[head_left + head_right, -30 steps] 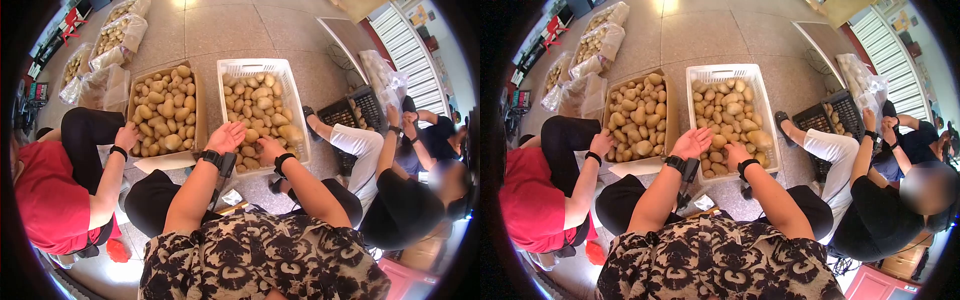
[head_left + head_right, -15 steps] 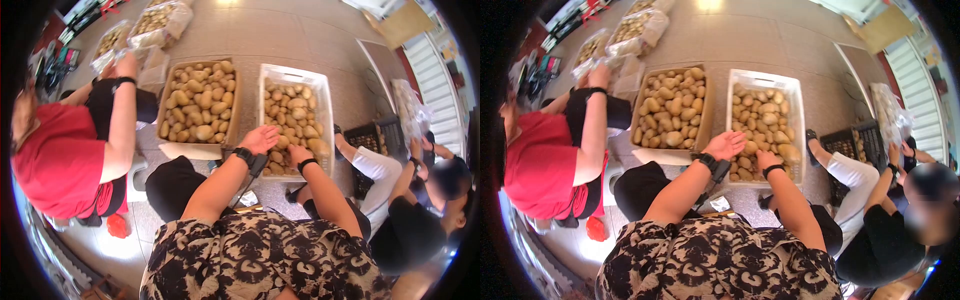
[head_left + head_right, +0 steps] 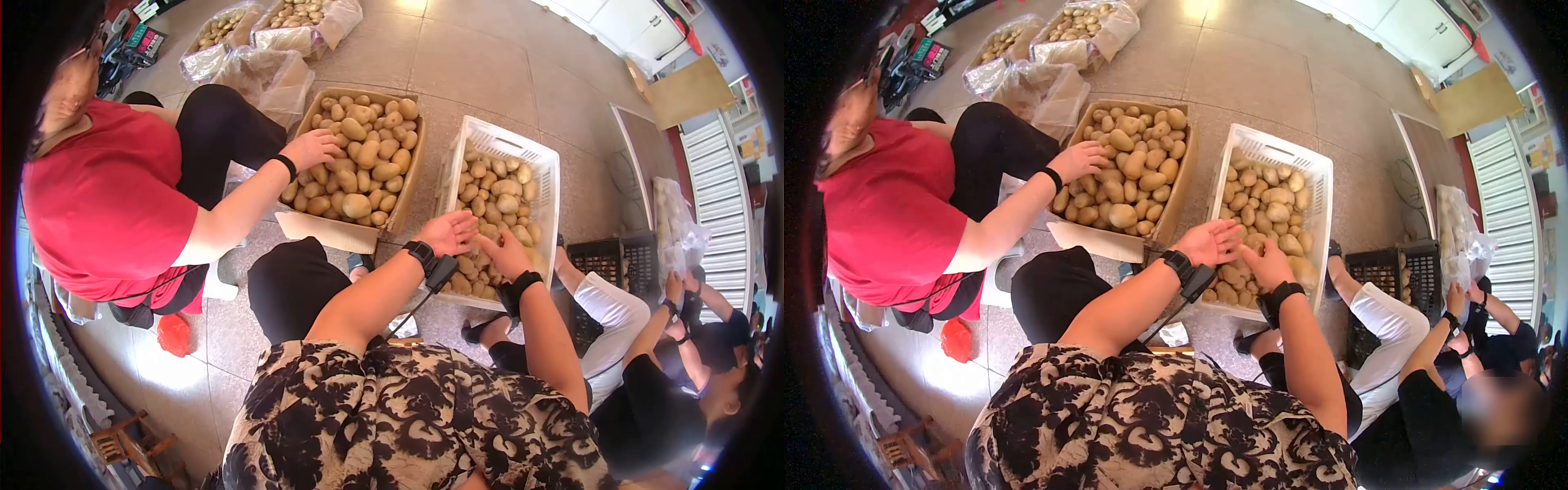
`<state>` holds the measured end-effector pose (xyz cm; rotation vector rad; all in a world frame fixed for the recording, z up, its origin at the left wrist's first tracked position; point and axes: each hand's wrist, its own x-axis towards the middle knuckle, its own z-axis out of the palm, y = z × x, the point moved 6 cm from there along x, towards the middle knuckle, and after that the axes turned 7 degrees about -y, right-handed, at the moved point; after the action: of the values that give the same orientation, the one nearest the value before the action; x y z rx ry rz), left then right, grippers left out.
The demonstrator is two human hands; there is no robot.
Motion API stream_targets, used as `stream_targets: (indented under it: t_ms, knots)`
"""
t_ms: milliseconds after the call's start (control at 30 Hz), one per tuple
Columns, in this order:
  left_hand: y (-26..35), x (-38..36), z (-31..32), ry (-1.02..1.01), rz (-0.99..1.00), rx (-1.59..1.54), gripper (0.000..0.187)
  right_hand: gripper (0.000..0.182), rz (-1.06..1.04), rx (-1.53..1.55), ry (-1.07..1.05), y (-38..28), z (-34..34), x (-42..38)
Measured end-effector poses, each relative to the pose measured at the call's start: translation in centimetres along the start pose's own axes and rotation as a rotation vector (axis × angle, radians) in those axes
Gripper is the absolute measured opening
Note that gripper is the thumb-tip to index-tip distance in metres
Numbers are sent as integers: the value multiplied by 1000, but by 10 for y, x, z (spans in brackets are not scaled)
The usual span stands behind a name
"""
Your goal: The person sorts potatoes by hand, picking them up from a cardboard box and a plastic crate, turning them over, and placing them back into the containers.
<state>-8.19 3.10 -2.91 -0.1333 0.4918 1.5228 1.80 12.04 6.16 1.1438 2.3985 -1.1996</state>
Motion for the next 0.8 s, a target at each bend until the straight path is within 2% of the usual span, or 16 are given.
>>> stream_targets:
  t_ms: [33, 67, 133, 200, 267, 333, 367, 400, 433, 467, 500, 633, 667, 733, 800]
  knots:
    - [3, -5, 4, 44, -16, 58, 37, 49, -48, 161, 27, -6, 3, 0]
    - [6, -10, 10, 46, -12, 55, 37, 49, -51, 159, 23, -11, 1, -1]
    - [10, -18, 28, -86, -47, -84, 29, 47, -107, 343, -108, -42, -3, -12]
    - [20, -13, 13, -6, 25, -107, 23, 44, -151, 322, -59, -40, -5, -10]
    - [33, -7, 4, -123, 43, -169, 21, 41, -193, 300, -12, -29, -7, -6]
    - [48, -13, 6, -111, 75, -228, 22, 43, -259, 166, 83, -5, -12, 1]
    - [58, -13, -1, -82, 133, -258, 24, 45, -214, 26, 130, 11, -14, 4]
    - [67, -14, -8, -53, 191, -288, 25, 45, -215, 21, 128, 22, -16, 3]
    - [77, -16, -15, -26, 281, -271, 28, 45, -226, -115, 200, 28, -20, -3]
    - [82, -18, -20, -28, 282, -274, 28, 45, -237, -251, 273, 33, -25, -7]
    - [89, -19, -29, -6, 320, -344, 27, 50, -141, -229, 222, 40, -27, -11]
    - [114, -28, -59, 86, 447, -497, 28, 55, -60, -394, 275, 79, -31, -16]
    - [118, -29, -62, 84, 447, -497, 28, 57, -10, -409, 245, 85, -32, -17]
    - [130, -39, -73, 203, 597, -509, 29, 59, 39, -424, 217, 91, -32, -17]
    - [139, -44, -78, 190, 610, -521, 31, 61, 78, -421, 210, 102, -32, -12]
